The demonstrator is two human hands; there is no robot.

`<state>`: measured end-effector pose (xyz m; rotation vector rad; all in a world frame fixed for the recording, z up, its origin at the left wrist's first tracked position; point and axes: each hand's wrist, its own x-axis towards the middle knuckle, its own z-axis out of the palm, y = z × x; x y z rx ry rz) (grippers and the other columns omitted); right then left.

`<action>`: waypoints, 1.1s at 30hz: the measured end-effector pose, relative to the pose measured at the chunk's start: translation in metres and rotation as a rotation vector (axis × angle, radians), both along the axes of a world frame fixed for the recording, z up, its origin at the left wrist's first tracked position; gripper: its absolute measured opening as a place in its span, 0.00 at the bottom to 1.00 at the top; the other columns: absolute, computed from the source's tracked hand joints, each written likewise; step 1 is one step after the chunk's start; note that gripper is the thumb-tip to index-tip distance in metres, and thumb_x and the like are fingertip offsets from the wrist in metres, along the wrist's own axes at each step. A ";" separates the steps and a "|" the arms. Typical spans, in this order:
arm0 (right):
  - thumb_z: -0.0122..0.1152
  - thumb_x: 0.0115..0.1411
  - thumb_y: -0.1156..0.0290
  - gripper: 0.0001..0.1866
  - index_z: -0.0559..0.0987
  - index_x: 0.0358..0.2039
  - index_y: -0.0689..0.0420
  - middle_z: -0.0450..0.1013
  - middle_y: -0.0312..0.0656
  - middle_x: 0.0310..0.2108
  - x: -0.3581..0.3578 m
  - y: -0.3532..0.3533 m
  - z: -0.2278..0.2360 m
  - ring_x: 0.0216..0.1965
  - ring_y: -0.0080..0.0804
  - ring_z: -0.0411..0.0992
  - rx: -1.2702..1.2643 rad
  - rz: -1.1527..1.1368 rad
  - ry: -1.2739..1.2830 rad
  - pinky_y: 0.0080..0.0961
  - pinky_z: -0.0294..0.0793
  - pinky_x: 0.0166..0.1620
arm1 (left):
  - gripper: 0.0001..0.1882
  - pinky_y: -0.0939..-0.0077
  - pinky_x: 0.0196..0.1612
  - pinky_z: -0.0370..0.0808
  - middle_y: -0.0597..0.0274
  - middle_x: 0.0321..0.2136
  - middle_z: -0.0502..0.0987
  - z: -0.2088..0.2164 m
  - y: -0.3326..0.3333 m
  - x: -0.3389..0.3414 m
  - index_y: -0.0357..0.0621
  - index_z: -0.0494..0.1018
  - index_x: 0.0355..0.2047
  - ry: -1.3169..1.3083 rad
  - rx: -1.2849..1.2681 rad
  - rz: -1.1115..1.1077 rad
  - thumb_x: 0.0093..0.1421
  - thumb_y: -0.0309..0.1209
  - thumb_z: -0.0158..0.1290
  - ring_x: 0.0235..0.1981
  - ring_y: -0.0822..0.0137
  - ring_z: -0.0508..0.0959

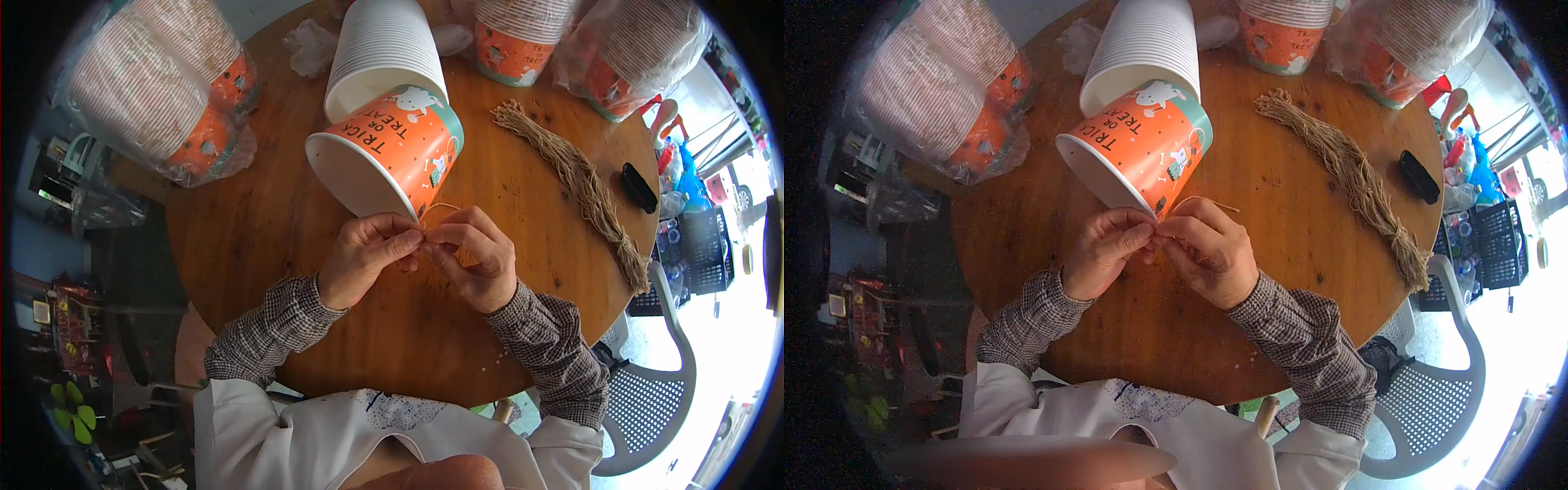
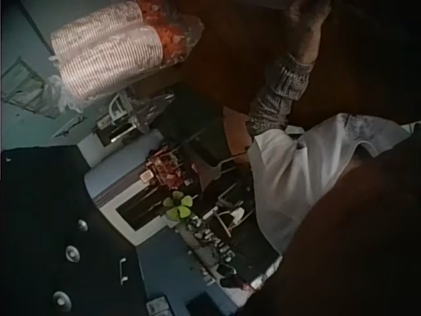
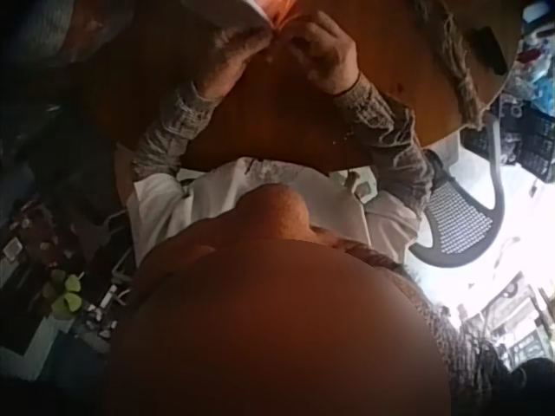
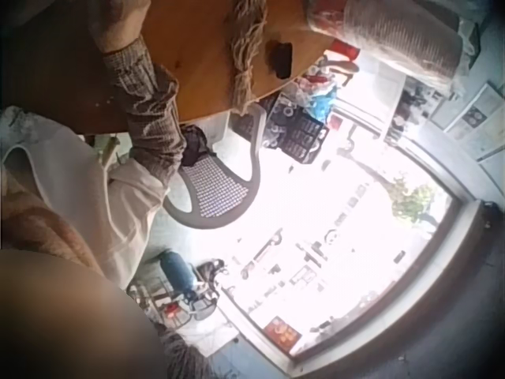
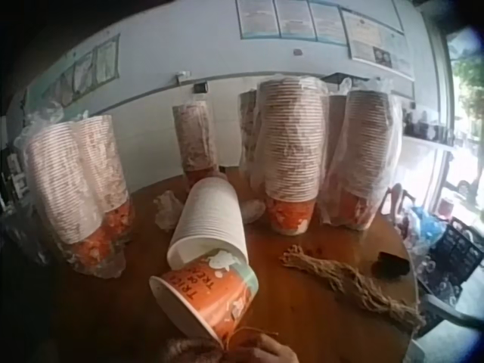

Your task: Attaching and tying strings to pre-punched holes in paper cups.

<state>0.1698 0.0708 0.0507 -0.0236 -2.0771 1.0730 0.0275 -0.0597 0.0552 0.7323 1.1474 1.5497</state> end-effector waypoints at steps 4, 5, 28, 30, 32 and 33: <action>0.58 0.58 0.79 0.03 0.73 0.32 0.60 0.72 0.36 0.28 0.000 0.001 -0.009 0.25 0.18 0.69 -0.623 0.140 -0.047 0.16 0.69 0.26 | 0.06 0.85 0.35 0.73 0.64 0.34 0.77 0.002 0.003 0.003 0.35 0.74 0.38 0.222 0.035 0.084 0.62 0.25 0.53 0.32 0.78 0.75; 0.57 0.59 0.78 0.03 0.72 0.33 0.60 0.72 0.34 0.26 0.000 0.003 -0.009 0.23 0.17 0.68 -0.880 0.196 -0.043 0.15 0.68 0.25 | 0.05 0.86 0.35 0.72 0.65 0.34 0.76 0.003 0.004 0.004 0.35 0.74 0.37 0.367 0.090 0.136 0.61 0.24 0.53 0.31 0.78 0.74; 0.48 0.66 0.69 0.06 0.65 0.38 0.56 0.73 0.40 0.28 0.002 0.012 -0.002 0.23 0.26 0.75 -1.059 0.272 -0.254 0.19 0.75 0.25 | 0.04 0.77 0.37 0.72 0.60 0.29 0.74 -0.013 0.005 -0.005 0.38 0.71 0.30 0.902 0.260 0.337 0.57 0.21 0.55 0.32 0.68 0.76; 0.48 0.66 0.69 0.05 0.65 0.37 0.56 0.73 0.40 0.28 0.001 0.012 -0.004 0.24 0.27 0.75 -1.050 0.254 -0.246 0.18 0.75 0.25 | 0.04 0.76 0.37 0.72 0.60 0.28 0.74 -0.015 0.005 -0.005 0.38 0.71 0.30 0.917 0.257 0.339 0.57 0.21 0.56 0.31 0.67 0.76; 0.48 0.66 0.70 0.05 0.65 0.37 0.57 0.73 0.40 0.28 0.001 0.011 -0.003 0.23 0.26 0.75 -1.037 0.235 -0.238 0.19 0.74 0.24 | 0.04 0.76 0.36 0.72 0.59 0.28 0.74 -0.016 0.005 -0.005 0.38 0.71 0.30 0.935 0.244 0.338 0.57 0.21 0.55 0.31 0.67 0.75; 0.48 0.66 0.70 0.05 0.65 0.37 0.57 0.73 0.40 0.28 0.000 0.010 -0.003 0.23 0.26 0.74 -1.023 0.216 -0.228 0.19 0.74 0.24 | 0.04 0.76 0.36 0.72 0.59 0.28 0.74 -0.017 0.005 -0.006 0.38 0.71 0.30 0.935 0.244 0.339 0.57 0.21 0.55 0.31 0.67 0.75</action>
